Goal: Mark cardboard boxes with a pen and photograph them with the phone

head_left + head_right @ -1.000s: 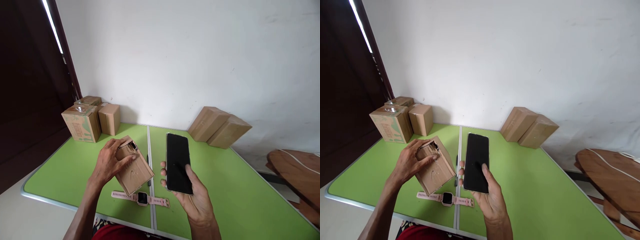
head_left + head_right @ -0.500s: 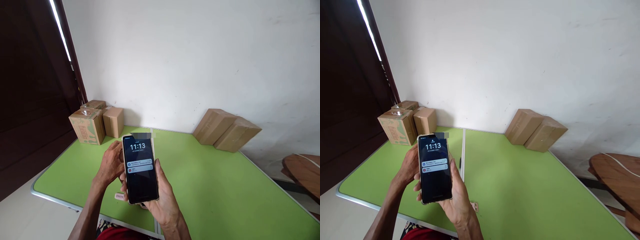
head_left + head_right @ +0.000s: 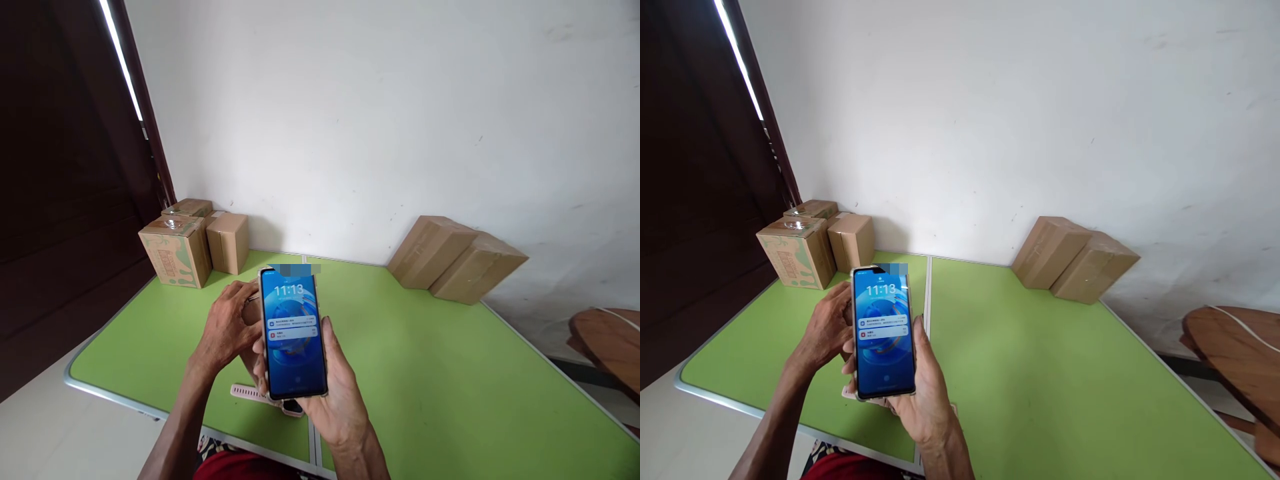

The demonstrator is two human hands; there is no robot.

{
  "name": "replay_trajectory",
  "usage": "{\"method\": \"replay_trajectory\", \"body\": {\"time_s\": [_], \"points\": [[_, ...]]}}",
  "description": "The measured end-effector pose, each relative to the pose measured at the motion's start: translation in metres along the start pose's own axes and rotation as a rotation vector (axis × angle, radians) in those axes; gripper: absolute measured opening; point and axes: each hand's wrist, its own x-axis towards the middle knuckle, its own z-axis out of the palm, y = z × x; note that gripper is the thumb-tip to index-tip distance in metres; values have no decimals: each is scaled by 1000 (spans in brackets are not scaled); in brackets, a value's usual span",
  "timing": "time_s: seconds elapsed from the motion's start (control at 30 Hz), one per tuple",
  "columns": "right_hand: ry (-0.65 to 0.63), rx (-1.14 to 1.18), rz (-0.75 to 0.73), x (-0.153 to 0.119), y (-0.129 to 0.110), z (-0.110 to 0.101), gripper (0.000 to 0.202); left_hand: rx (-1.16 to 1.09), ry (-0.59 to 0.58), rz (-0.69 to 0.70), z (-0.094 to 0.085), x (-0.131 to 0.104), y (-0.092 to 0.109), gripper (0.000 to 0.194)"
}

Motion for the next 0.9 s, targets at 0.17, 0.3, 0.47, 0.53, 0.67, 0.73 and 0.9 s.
{"method": "replay_trajectory", "body": {"time_s": [0.17,0.3,0.47,0.53,0.67,0.73,0.9], "points": [[58,-50,-98,-9,-18,-7,76,-26,-8,7,1,0,-4,52],[155,-101,-150,-19,-31,-14,74,-25,14,8,1,-1,-5,61],[317,-186,-249,-28,-48,-39,73,-23,33,-2,-1,-2,-9,61],[406,-218,-259,-29,-56,-57,72,-27,42,-2,-1,-2,-10,61],[655,-308,-197,-29,-68,-109,56,-14,52,-2,0,-2,-11,60],[756,-399,-132,-31,-69,-136,50,-6,53,1,1,-2,-11,61],[886,-508,-54,-44,-59,-185,50,-26,35,4,2,-2,-10,65]]}}
